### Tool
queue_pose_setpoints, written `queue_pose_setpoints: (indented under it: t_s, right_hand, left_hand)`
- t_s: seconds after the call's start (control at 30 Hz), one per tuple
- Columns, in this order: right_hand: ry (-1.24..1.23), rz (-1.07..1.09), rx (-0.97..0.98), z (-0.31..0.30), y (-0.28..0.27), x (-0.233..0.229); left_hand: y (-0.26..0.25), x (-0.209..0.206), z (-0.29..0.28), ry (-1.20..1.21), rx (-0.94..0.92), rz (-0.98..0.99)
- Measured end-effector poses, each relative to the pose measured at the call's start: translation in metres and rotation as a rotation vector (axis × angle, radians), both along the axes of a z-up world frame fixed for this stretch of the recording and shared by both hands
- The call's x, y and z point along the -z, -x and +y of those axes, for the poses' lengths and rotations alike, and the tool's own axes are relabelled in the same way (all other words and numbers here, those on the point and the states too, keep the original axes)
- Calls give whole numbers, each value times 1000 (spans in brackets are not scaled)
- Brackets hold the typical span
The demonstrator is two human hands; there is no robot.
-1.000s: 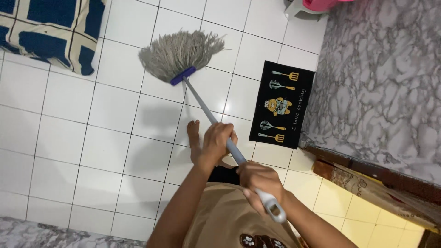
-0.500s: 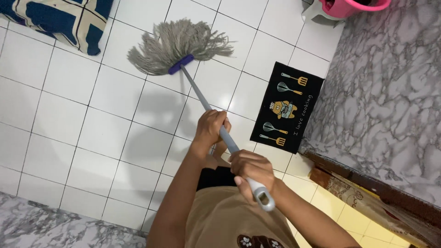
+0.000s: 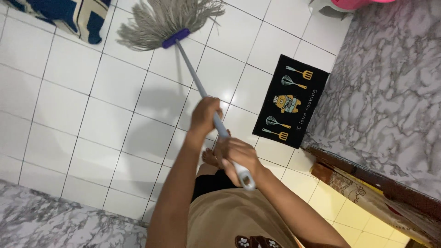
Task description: Mopping the tile floor in a home hallway and kitchen area.
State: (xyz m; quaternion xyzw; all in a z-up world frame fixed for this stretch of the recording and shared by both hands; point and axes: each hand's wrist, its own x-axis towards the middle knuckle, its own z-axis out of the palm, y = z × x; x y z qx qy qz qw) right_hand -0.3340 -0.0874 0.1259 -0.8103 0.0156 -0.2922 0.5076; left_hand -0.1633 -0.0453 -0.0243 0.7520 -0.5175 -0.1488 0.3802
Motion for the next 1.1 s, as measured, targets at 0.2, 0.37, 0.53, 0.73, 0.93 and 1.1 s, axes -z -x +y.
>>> queue_pose_setpoints:
  t_s: [0.2, 0.37, 0.53, 0.73, 0.93, 1.1]
  right_hand:
    - [-116, -18, -29, 37, 55, -29]
    - [-89, -124, 4, 82, 69, 41]
    - [-45, -59, -9, 68, 17, 5]
    - [36, 115, 96, 76, 6, 16]
    - [32, 56, 10, 67, 54, -14]
    - [-118, 73, -121, 69, 125, -27]
  left_hand:
    - [64, -49, 38, 50, -43, 49]
    - [60, -33, 64, 19, -7, 89]
    - [21, -2, 65, 22, -28, -46]
    - [5, 7, 73, 28, -71, -120]
    - [64, -25, 76, 1, -157, -59]
    - [134, -53, 89, 7, -177, 27]
